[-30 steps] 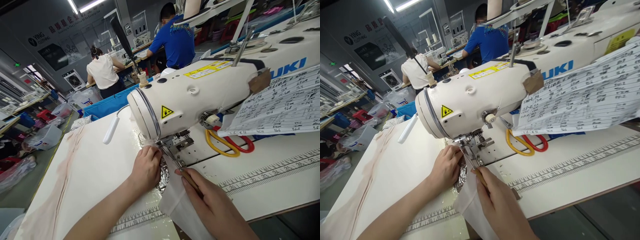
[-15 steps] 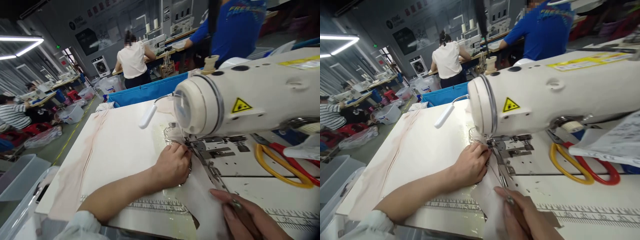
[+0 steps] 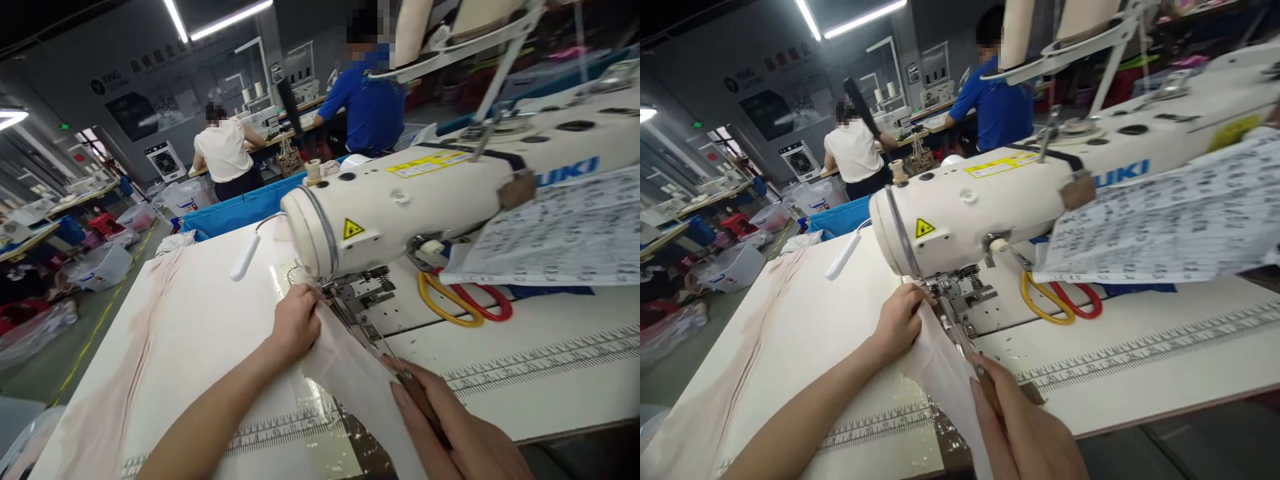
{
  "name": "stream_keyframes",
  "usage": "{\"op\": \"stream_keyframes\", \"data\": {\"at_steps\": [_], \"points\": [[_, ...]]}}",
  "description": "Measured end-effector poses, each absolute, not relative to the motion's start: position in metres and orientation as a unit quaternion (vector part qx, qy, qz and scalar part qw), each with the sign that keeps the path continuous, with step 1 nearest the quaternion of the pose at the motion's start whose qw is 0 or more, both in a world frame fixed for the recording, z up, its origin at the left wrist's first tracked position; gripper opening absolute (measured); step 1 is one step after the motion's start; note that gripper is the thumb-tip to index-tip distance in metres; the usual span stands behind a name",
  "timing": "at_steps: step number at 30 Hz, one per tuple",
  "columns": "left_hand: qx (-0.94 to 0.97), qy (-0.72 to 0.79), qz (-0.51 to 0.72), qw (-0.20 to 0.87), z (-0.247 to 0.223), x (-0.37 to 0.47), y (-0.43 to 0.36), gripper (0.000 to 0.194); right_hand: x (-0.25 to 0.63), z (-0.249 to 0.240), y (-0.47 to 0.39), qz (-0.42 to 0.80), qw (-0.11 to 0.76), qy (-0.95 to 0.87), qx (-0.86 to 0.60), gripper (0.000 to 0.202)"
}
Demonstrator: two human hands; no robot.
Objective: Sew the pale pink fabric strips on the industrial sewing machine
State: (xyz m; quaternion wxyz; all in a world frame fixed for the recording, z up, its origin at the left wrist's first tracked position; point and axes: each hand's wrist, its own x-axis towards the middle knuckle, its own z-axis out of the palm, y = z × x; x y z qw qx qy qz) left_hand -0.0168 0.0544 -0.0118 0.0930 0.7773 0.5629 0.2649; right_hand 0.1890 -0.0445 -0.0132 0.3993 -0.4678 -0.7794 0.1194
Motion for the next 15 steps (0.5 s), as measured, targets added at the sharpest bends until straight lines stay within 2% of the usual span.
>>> {"op": "stream_keyframes", "data": {"at_steps": [2,5,9,15], "points": [[0.758,0.534,0.336,0.163,-0.015,-0.023,0.056,0.018,0.192,-0.018,-0.033,0.086,0.387,-0.781,-0.482,0.026],[0.733,0.516,0.381,0.228,-0.015,-0.025,0.058,0.016,0.184,-0.023,-0.019,0.017,0.381,-0.789,-0.482,0.028],[0.715,0.525,0.391,0.246,-0.013,-0.022,0.059,0.013,0.169,-0.032,-0.008,-0.035,0.386,-0.793,-0.471,0.031],[0.709,0.526,0.386,0.267,-0.012,-0.021,0.06,0.015,0.167,-0.038,-0.006,-0.038,0.387,-0.789,-0.476,0.032]]}}
